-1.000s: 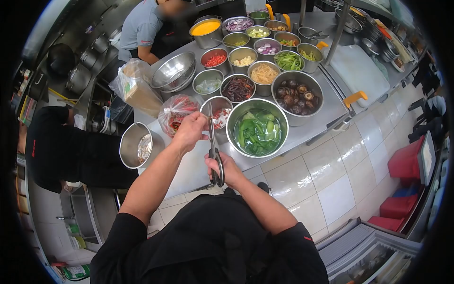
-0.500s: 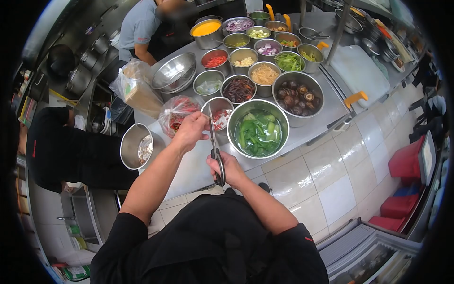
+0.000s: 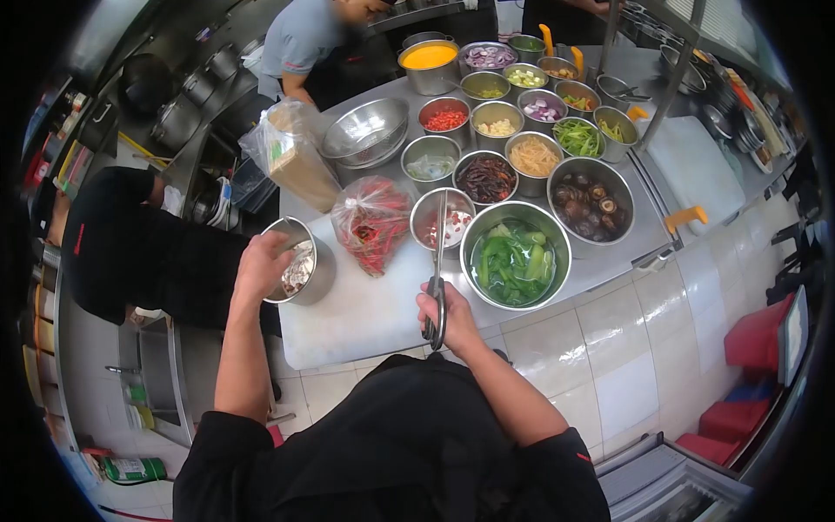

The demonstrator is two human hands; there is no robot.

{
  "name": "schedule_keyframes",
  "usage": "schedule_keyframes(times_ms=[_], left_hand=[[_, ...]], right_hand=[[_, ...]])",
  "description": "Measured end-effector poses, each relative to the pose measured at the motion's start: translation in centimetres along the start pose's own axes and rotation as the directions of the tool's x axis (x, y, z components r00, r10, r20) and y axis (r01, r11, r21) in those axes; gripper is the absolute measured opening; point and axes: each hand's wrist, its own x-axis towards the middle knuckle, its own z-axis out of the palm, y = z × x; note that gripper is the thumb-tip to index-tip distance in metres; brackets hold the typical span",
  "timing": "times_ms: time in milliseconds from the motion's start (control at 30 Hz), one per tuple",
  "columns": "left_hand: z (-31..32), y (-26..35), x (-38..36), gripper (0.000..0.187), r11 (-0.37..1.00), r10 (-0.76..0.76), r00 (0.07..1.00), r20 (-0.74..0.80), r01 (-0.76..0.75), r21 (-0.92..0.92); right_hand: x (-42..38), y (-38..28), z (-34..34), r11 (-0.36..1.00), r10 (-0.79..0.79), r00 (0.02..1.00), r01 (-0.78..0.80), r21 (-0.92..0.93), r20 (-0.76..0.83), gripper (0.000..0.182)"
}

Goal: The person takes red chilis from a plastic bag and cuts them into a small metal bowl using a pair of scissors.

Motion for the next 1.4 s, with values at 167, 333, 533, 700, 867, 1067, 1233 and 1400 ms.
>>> schedule_keyframes(times_ms=[167, 333, 533, 700, 867, 1067, 1233, 1400], left_hand=[[2.7, 6.0, 1.8, 0.016, 0.962, 0.239, 0.956, 0.171, -0.208, -0.178], [7.1, 8.1, 4.3, 0.02, 0.954, 0.239, 0.916, 0.322, -0.284, 0.098], [8.7, 8.8, 5.1, 0.019, 0.937, 0.208, 0.898, 0.388, -0.297, 0.185], [7.7, 7.8, 5.0, 0.014, 0.968, 0.252, 0.929, 0.272, -0.244, -0.064], [4.4, 8.1, 4.4, 0.013, 0.982, 0.179, 0.915, 0.363, -0.19, -0.005], [4.2, 7.2, 4.0, 0.018, 0.907, 0.29, 0.87, 0.398, -0.383, 0.177], [3.4, 7.2, 3.9, 0.02, 0.905, 0.277, 0.88, 0.386, -0.374, 0.201], [3.0, 9.0, 3.2, 0.019, 0.875, 0.26, 0.898, 0.354, -0.064, -0.479]], right_hand=[[0.1, 0.7, 0.6, 1.0, -0.016, 1.0, 0.016, -0.015, -0.001, 0.041], [-0.5, 0.3, 0.3, 1.0, -0.026, 1.0, 0.026, -0.008, -0.013, 0.044], [-0.8, 1.1, -0.8, 0.998, -0.036, 0.998, 0.039, 0.056, -0.054, 0.045], [-1.2, 0.5, -1.2, 0.998, -0.031, 0.997, 0.035, 0.055, -0.067, 0.045], [-0.9, 0.7, -1.0, 0.999, -0.022, 0.998, 0.024, 0.038, -0.052, 0.044], [-0.7, 1.0, -0.6, 1.0, -0.003, 1.0, 0.004, 0.016, -0.012, 0.042], [-0.9, 0.9, -0.8, 1.0, -0.002, 1.0, 0.002, -0.002, 0.0, 0.043], [-1.3, 0.2, -0.6, 0.999, -0.029, 0.998, 0.027, 0.041, 0.049, 0.045]])
